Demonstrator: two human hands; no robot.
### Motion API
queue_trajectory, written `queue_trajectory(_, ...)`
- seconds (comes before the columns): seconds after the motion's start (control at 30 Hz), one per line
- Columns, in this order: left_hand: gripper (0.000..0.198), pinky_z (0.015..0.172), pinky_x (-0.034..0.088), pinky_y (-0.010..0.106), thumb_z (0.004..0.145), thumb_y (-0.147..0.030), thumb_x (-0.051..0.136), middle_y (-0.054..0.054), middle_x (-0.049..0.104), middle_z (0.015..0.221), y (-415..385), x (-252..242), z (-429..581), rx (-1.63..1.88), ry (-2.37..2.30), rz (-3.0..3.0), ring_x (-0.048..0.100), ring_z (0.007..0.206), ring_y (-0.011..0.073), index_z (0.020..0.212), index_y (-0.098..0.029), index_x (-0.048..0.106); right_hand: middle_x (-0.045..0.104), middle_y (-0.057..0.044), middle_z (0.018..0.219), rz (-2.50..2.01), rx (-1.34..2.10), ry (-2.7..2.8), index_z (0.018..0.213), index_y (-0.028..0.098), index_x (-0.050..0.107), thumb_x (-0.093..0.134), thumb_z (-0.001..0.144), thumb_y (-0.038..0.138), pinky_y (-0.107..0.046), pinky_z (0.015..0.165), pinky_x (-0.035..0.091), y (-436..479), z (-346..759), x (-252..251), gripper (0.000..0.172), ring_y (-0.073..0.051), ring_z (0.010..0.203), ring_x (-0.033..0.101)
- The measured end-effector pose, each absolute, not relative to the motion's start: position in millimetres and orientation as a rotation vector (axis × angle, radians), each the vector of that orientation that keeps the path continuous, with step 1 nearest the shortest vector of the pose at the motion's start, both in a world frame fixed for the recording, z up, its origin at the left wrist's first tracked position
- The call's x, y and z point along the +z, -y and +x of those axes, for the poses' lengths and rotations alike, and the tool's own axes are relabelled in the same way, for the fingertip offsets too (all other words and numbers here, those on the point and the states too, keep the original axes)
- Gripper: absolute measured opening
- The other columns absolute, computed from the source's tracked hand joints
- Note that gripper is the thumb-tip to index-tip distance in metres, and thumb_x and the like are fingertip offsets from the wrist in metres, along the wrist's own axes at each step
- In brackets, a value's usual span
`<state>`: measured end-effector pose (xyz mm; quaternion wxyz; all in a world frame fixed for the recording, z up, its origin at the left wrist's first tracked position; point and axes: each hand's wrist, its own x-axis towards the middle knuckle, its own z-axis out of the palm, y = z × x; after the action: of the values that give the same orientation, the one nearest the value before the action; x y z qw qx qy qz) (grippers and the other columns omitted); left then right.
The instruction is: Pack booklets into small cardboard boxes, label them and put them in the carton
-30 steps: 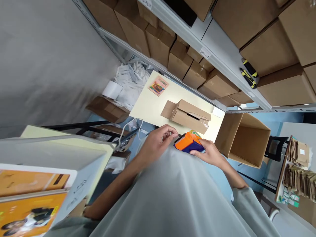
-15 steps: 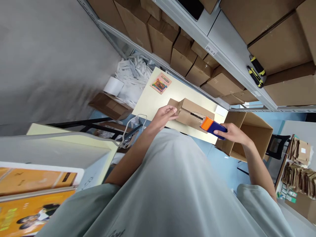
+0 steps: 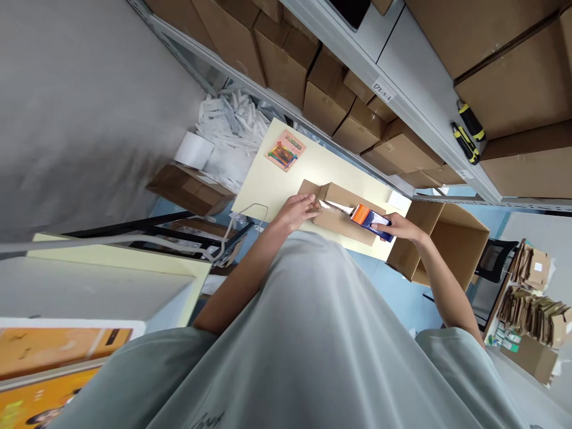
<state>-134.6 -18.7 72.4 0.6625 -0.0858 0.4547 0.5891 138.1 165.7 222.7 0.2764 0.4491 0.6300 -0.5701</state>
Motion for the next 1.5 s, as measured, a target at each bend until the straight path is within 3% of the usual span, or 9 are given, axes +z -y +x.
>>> queue_trajectory(0.3,0.042,0.108,0.061,0.059,0.075,-0.046,0.097,-0.002,0.066,0.084,26.9,45.3,-132.1,1.292,-1.190,-0.044,0.067,0.085,0.0146,0.085,-0.017,0.067,0.072,-0.003,0.066,1.129,-1.501,-1.719,0.079,0.018,0.067,0.074,0.081,0.085,-0.026,0.057,0.054,-161.8,136.7,196.4,0.067,-0.015,0.058,0.065)
queue_trajectory(0.6,0.040,0.098,0.062,0.041,0.078,-0.054,0.088,0.005,0.077,0.088,10.9,-2.8,-111.7,1.174,-1.515,0.149,0.073,0.094,0.0223,0.089,-0.019,0.071,0.072,-0.003,0.069,1.089,-1.515,-1.763,0.077,0.019,0.067,0.072,0.083,0.085,-0.027,0.060,0.054,-163.3,141.5,189.3,0.067,-0.015,0.060,0.064)
queue_trajectory(0.7,0.044,0.100,0.060,0.041,0.084,-0.053,0.082,0.009,0.080,0.098,7.2,-8.3,-106.6,1.058,-1.633,0.324,0.076,0.102,0.0260,0.109,-0.017,0.075,0.073,-0.003,0.068,1.078,-1.518,-1.789,0.074,0.018,0.067,0.074,0.083,0.084,-0.026,0.059,0.052,-162.9,145.3,183.4,0.066,-0.015,0.059,0.064)
queue_trajectory(0.77,0.061,0.101,0.059,0.041,0.082,-0.048,0.085,0.012,0.081,0.107,10.4,-6.3,-109.6,0.957,-1.794,0.437,0.077,0.107,0.0284,0.132,-0.016,0.072,0.073,-0.004,0.068,1.065,-1.519,-1.786,0.072,0.018,0.067,0.073,0.082,0.085,-0.026,0.058,0.052,-162.0,147.8,181.0,0.068,-0.015,0.059,0.065)
queue_trajectory(0.83,0.070,0.102,0.059,0.041,0.081,-0.043,0.086,0.014,0.081,0.117,17.1,1.0,-114.9,0.881,-1.960,0.534,0.077,0.108,0.0295,0.143,-0.016,0.068,0.074,-0.005,0.069,1.062,-1.515,-1.786,0.072,0.018,0.067,0.073,0.080,0.088,-0.026,0.058,0.052,-160.8,150.1,179.4,0.070,-0.016,0.060,0.066)
queue_trajectory(0.93,0.039,0.099,0.058,0.038,0.096,-0.046,0.070,0.011,0.083,0.116,26.4,20.1,-115.5,0.903,-2.053,0.729,0.079,0.102,0.0280,0.123,-0.020,0.080,0.075,-0.006,0.071,1.084,-1.494,-1.810,0.075,0.017,0.069,0.073,0.076,0.091,-0.026,0.058,0.052,-159.4,153.3,176.4,0.074,-0.016,0.062,0.067)
queue_trajectory(1.03,0.037,0.093,0.059,0.036,0.103,-0.050,0.060,0.010,0.083,0.109,25.0,39.4,-100.0,0.939,-2.030,0.925,0.078,0.098,0.0270,0.109,-0.022,0.084,0.075,-0.006,0.071,1.078,-1.454,-1.844,0.073,0.017,0.069,0.071,0.074,0.093,-0.026,0.058,0.051,-158.8,155.6,172.3,0.076,-0.017,0.062,0.066)
queue_trajectory(1.33,0.032,0.098,0.057,0.042,0.104,-0.040,0.064,0.014,0.075,0.108,-0.5,32.5,-57.3,0.942,-2.166,0.954,0.073,0.102,0.0292,0.115,-0.016,0.083,0.073,-0.006,0.065,1.074,-1.366,-1.896,0.064,0.018,0.070,0.074,0.076,0.090,-0.028,0.063,0.050,-155.7,154.8,170.9,0.073,-0.017,0.059,0.065)
queue_trajectory(1.5,0.032,0.102,0.057,0.041,0.105,-0.038,0.063,0.013,0.074,0.109,3.2,22.4,-38.9,1.053,-2.163,0.888,0.073,0.104,0.0271,0.117,-0.016,0.083,0.077,-0.005,0.069,1.007,-1.637,-1.756,0.069,0.018,0.073,0.074,0.079,0.087,-0.027,0.066,0.053,-155.7,169.0,172.1,0.070,-0.016,0.061,0.067)
